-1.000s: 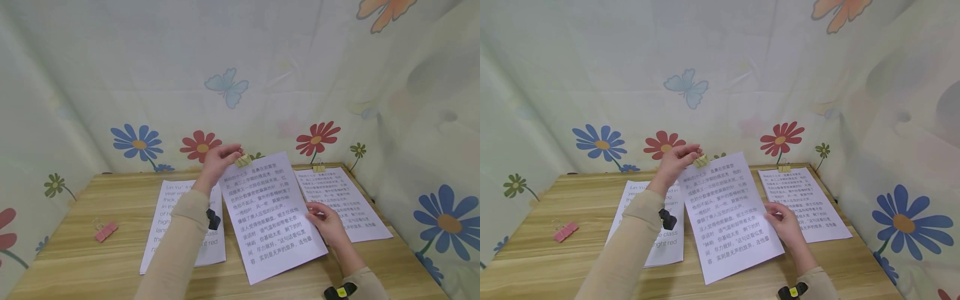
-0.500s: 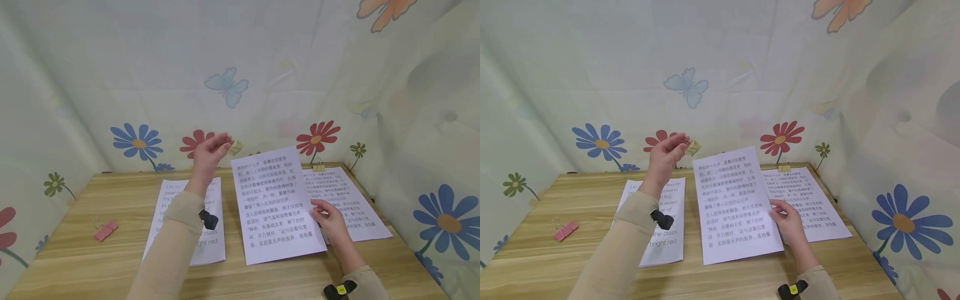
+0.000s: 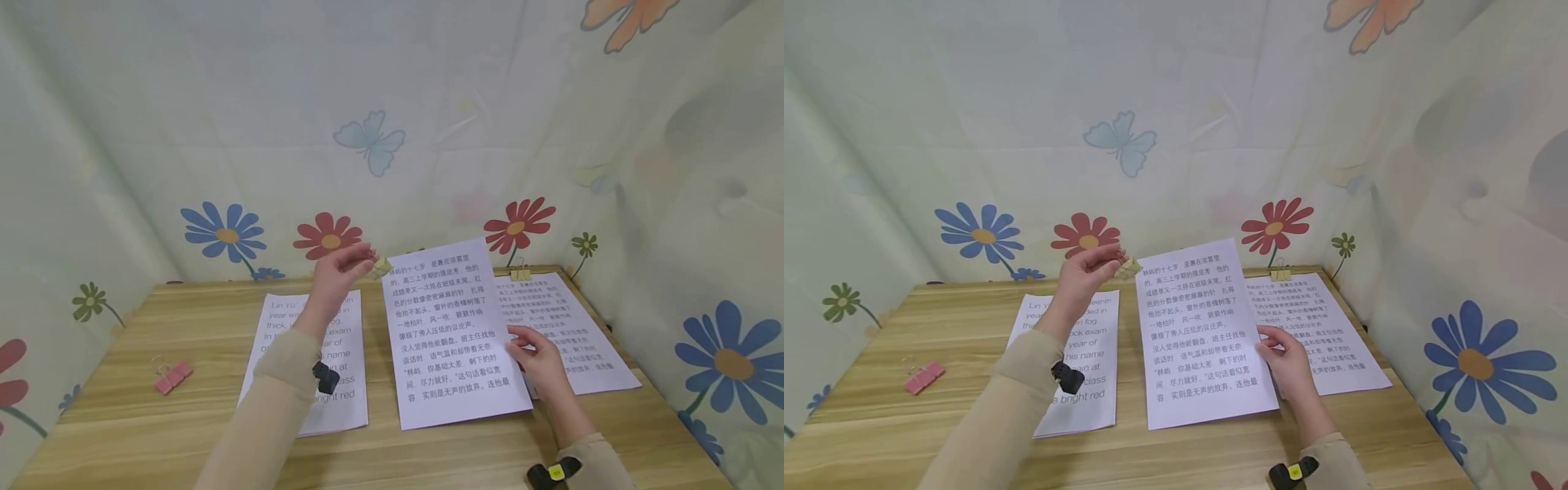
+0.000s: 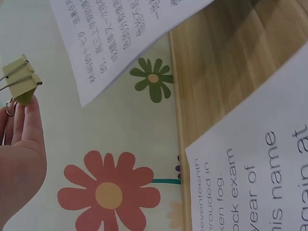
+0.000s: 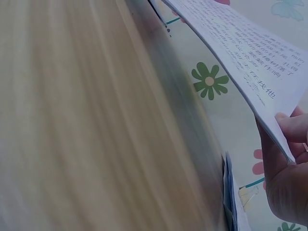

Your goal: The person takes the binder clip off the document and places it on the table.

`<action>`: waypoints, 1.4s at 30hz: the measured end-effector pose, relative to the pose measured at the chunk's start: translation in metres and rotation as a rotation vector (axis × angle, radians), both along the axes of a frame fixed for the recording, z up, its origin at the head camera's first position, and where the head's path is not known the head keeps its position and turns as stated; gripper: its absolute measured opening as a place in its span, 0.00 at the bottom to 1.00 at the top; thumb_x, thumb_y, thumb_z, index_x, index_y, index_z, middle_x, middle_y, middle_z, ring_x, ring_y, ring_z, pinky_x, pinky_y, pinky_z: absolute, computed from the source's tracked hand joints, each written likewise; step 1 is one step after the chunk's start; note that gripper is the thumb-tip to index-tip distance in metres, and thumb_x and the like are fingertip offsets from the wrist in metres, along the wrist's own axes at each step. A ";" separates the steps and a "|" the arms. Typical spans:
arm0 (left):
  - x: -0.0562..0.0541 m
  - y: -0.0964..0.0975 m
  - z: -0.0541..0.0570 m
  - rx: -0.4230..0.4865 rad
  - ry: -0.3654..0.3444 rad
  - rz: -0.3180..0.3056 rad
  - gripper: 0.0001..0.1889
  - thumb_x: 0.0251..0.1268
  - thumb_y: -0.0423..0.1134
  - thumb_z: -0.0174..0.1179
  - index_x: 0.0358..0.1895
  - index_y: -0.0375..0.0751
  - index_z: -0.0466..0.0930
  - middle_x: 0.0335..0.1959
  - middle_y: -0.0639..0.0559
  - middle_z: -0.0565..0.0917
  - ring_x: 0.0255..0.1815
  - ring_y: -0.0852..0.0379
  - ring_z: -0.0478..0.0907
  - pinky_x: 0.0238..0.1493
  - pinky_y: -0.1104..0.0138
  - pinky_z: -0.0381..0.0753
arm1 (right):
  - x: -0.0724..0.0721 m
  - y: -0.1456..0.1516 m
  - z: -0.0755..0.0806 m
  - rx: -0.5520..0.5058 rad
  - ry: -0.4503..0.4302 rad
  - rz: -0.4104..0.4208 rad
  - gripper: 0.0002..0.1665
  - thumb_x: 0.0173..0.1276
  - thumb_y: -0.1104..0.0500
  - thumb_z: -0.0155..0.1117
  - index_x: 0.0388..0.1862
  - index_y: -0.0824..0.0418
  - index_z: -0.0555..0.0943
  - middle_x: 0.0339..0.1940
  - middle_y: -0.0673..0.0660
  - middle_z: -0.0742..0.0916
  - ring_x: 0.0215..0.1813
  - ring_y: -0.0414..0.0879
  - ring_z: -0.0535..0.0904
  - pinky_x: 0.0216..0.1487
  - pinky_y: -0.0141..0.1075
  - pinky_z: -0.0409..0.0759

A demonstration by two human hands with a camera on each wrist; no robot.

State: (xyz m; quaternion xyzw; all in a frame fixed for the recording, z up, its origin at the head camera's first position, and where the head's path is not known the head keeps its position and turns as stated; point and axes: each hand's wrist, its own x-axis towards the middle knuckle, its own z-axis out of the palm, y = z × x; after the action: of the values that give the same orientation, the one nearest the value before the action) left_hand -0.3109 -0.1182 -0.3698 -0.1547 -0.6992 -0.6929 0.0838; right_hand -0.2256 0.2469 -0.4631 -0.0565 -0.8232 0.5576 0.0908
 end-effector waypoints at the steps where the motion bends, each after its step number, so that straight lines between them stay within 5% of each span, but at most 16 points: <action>1: 0.000 -0.003 -0.003 -0.015 -0.008 0.001 0.21 0.66 0.35 0.66 0.61 0.38 0.79 0.53 0.43 0.84 0.54 0.56 0.82 0.59 0.68 0.76 | 0.000 0.000 0.000 -0.003 0.002 -0.001 0.22 0.67 0.71 0.64 0.60 0.69 0.78 0.38 0.59 0.80 0.33 0.44 0.80 0.34 0.28 0.79; 19: 0.019 -0.064 -0.043 -0.207 -0.122 0.034 0.24 0.66 0.40 0.66 0.64 0.39 0.77 0.56 0.44 0.83 0.56 0.56 0.80 0.59 0.69 0.75 | -0.005 -0.005 -0.007 -0.047 0.021 0.004 0.21 0.66 0.72 0.64 0.58 0.70 0.79 0.37 0.59 0.79 0.32 0.40 0.80 0.33 0.27 0.79; 30: 0.038 -0.117 -0.063 -0.301 -0.124 0.169 0.25 0.67 0.47 0.65 0.64 0.40 0.78 0.58 0.44 0.82 0.55 0.60 0.80 0.54 0.77 0.74 | -0.007 -0.004 -0.008 -0.038 -0.006 -0.005 0.22 0.66 0.72 0.64 0.60 0.69 0.78 0.38 0.58 0.78 0.33 0.41 0.81 0.34 0.27 0.80; 38: 0.049 -0.155 -0.068 -0.370 -0.185 0.254 0.30 0.69 0.53 0.62 0.67 0.40 0.74 0.63 0.44 0.78 0.62 0.49 0.75 0.53 0.78 0.72 | -0.009 -0.003 -0.010 -0.043 -0.017 -0.006 0.22 0.66 0.72 0.64 0.60 0.69 0.78 0.38 0.58 0.78 0.34 0.41 0.80 0.34 0.27 0.79; 42: 0.053 -0.171 -0.069 -0.394 -0.210 0.282 0.31 0.68 0.55 0.62 0.68 0.39 0.74 0.64 0.43 0.78 0.60 0.56 0.75 0.51 0.79 0.73 | -0.008 -0.002 -0.010 -0.035 -0.025 -0.012 0.23 0.66 0.72 0.64 0.60 0.69 0.78 0.39 0.58 0.78 0.34 0.41 0.80 0.34 0.27 0.79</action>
State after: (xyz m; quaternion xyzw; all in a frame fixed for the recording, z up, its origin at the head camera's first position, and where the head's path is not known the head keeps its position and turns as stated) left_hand -0.2583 -0.2893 -0.4384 0.0035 -0.8400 -0.5373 0.0748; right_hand -0.2338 0.2448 -0.4726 -0.0702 -0.8139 0.5707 0.0830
